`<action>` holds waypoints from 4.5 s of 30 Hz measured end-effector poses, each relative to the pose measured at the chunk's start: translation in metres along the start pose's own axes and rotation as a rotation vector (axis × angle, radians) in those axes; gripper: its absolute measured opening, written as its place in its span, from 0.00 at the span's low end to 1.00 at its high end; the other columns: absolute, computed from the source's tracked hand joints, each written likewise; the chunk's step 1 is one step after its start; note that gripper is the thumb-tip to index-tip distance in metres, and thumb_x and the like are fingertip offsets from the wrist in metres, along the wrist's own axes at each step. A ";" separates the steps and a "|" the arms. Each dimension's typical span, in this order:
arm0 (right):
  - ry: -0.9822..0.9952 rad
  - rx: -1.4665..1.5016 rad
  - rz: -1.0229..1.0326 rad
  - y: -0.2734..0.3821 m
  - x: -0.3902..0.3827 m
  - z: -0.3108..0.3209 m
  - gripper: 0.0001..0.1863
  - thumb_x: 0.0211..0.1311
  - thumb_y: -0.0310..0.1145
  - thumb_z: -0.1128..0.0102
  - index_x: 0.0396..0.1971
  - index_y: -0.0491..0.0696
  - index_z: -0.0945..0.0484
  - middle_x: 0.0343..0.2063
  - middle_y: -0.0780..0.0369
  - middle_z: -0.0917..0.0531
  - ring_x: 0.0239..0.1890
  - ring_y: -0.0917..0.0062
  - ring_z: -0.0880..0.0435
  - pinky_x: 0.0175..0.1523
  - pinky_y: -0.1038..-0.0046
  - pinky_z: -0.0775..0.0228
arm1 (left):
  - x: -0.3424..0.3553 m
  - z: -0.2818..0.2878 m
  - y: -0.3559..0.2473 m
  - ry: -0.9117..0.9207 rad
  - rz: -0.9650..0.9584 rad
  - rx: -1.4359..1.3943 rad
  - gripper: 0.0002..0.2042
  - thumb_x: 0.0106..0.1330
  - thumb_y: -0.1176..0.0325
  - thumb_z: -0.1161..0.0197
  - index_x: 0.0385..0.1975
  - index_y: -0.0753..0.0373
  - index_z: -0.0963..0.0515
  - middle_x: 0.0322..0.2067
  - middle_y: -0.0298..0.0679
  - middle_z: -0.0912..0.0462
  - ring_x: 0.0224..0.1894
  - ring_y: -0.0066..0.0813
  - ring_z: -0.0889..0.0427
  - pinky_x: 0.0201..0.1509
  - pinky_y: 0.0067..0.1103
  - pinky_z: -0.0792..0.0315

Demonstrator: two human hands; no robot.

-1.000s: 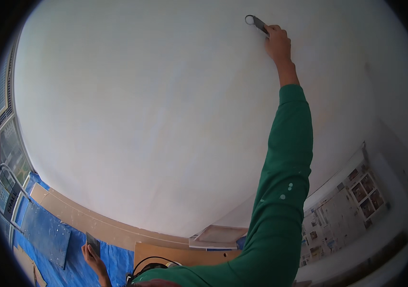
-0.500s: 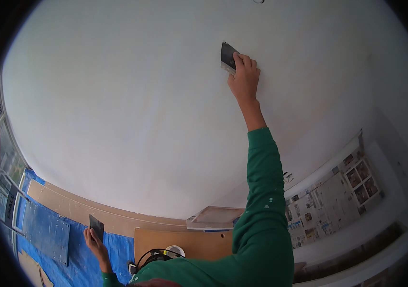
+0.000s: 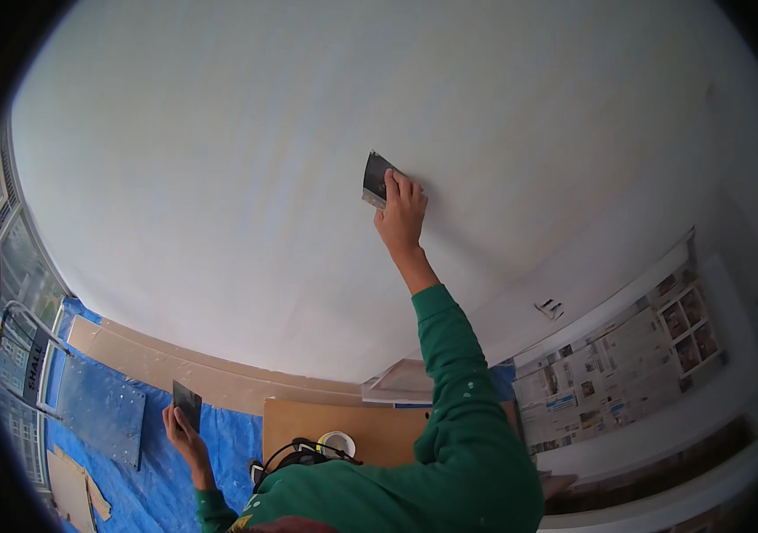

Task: The person uses a taping knife to scoop joint compound from a bucket and applies it to the ceiling. They repeatedly spread and smooth the compound over the ceiling surface using a taping knife.

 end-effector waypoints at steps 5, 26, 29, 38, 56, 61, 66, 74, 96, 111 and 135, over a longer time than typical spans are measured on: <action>0.057 0.021 -0.032 0.016 -0.046 -0.024 0.38 0.45 0.25 0.29 0.63 0.44 0.28 0.55 0.61 0.26 0.58 0.63 0.29 0.57 0.57 0.34 | -0.005 -0.002 -0.025 -0.002 -0.070 -0.008 0.15 0.80 0.67 0.53 0.46 0.76 0.25 0.39 0.49 0.25 0.40 0.43 0.25 0.45 0.29 0.31; -0.021 1.225 0.715 0.171 -0.155 0.254 0.32 0.55 0.28 0.31 0.63 0.56 0.25 0.59 0.59 0.28 0.67 0.63 0.31 0.76 0.51 0.40 | -0.029 -0.130 -0.265 0.750 0.601 -1.104 0.27 0.79 0.47 0.53 0.59 0.68 0.29 0.52 0.46 0.19 0.51 0.37 0.16 0.55 0.30 0.19; -0.074 1.057 0.692 0.141 -0.152 0.237 0.32 0.54 0.29 0.30 0.63 0.57 0.25 0.58 0.60 0.28 0.64 0.65 0.29 0.75 0.54 0.37 | -0.032 -0.141 -0.274 0.777 0.488 -1.050 0.26 0.78 0.49 0.50 0.60 0.69 0.31 0.52 0.46 0.20 0.53 0.37 0.17 0.59 0.33 0.22; 0.157 1.111 0.158 0.082 -0.130 0.187 0.24 0.64 0.20 0.45 0.61 0.48 0.26 0.55 0.58 0.25 0.56 0.67 0.26 0.58 0.66 0.28 | -0.003 -0.132 -0.304 0.637 0.319 -1.159 0.24 0.76 0.50 0.44 0.61 0.63 0.29 0.54 0.37 0.20 0.57 0.29 0.20 0.62 0.29 0.26; 0.122 1.245 0.200 0.150 -0.138 0.210 0.12 0.70 0.25 0.49 0.47 0.35 0.25 0.39 0.52 0.20 0.36 0.62 0.19 0.44 0.71 0.27 | 0.008 -0.137 -0.305 0.358 0.309 -1.278 0.22 0.77 0.50 0.44 0.46 0.69 0.25 0.41 0.38 0.18 0.40 0.24 0.17 0.48 0.25 0.20; 0.753 2.787 -1.147 0.155 -0.176 0.178 0.11 0.78 0.37 0.51 0.42 0.45 0.26 0.25 0.62 0.17 0.22 0.81 0.21 0.28 0.80 0.31 | 0.019 -0.137 -0.305 0.433 0.314 -1.281 0.23 0.77 0.48 0.46 0.47 0.68 0.26 0.40 0.37 0.18 0.40 0.23 0.17 0.48 0.25 0.20; 1.176 3.230 -0.887 0.207 -0.185 0.218 0.13 0.77 0.40 0.51 0.31 0.49 0.31 0.13 0.68 0.27 0.09 0.87 0.37 0.15 0.83 0.53 | 0.000 -0.166 -0.317 0.539 0.311 -1.244 0.22 0.77 0.48 0.46 0.43 0.66 0.24 0.36 0.34 0.20 0.37 0.19 0.20 0.43 0.22 0.22; 0.381 2.445 -1.169 0.095 -0.166 0.114 0.08 0.74 0.35 0.48 0.35 0.50 0.22 0.32 0.63 0.14 0.21 0.84 0.26 0.24 0.80 0.38 | 0.017 -0.084 -0.303 0.203 -0.364 -0.775 0.23 0.80 0.51 0.52 0.38 0.68 0.23 0.32 0.34 0.20 0.32 0.19 0.19 0.35 0.24 0.22; 0.333 2.137 -0.740 0.012 0.030 0.216 0.11 0.69 0.32 0.41 0.47 0.46 0.21 0.43 0.63 0.14 0.46 0.76 0.16 0.51 0.73 0.23 | -0.010 -0.065 -0.235 0.343 -1.064 0.373 0.19 0.59 0.67 0.28 0.51 0.60 0.19 0.39 0.35 0.18 0.41 0.34 0.17 0.37 0.28 0.20; -0.233 -0.182 0.326 -0.071 0.329 0.279 0.13 0.66 0.28 0.43 0.48 0.44 0.17 0.45 0.58 0.17 0.48 0.61 0.20 0.54 0.62 0.26 | -0.149 0.077 0.058 -0.147 0.192 0.122 0.15 0.80 0.68 0.51 0.42 0.75 0.23 0.37 0.48 0.24 0.37 0.44 0.22 0.44 0.31 0.27; -0.212 -0.350 0.238 -0.038 0.280 0.180 0.25 0.57 0.27 0.35 0.58 0.49 0.21 0.52 0.63 0.21 0.54 0.66 0.23 0.56 0.57 0.31 | -0.071 0.071 0.058 -0.151 0.144 0.099 0.15 0.81 0.67 0.51 0.40 0.77 0.26 0.36 0.48 0.24 0.37 0.41 0.25 0.45 0.28 0.30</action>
Point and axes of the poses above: each hand's wrist, its own x-axis towards the middle knuckle, its own z-axis out of the back of the hand, y = z × x, the point moved 10 cm from there along x, towards the middle knuckle
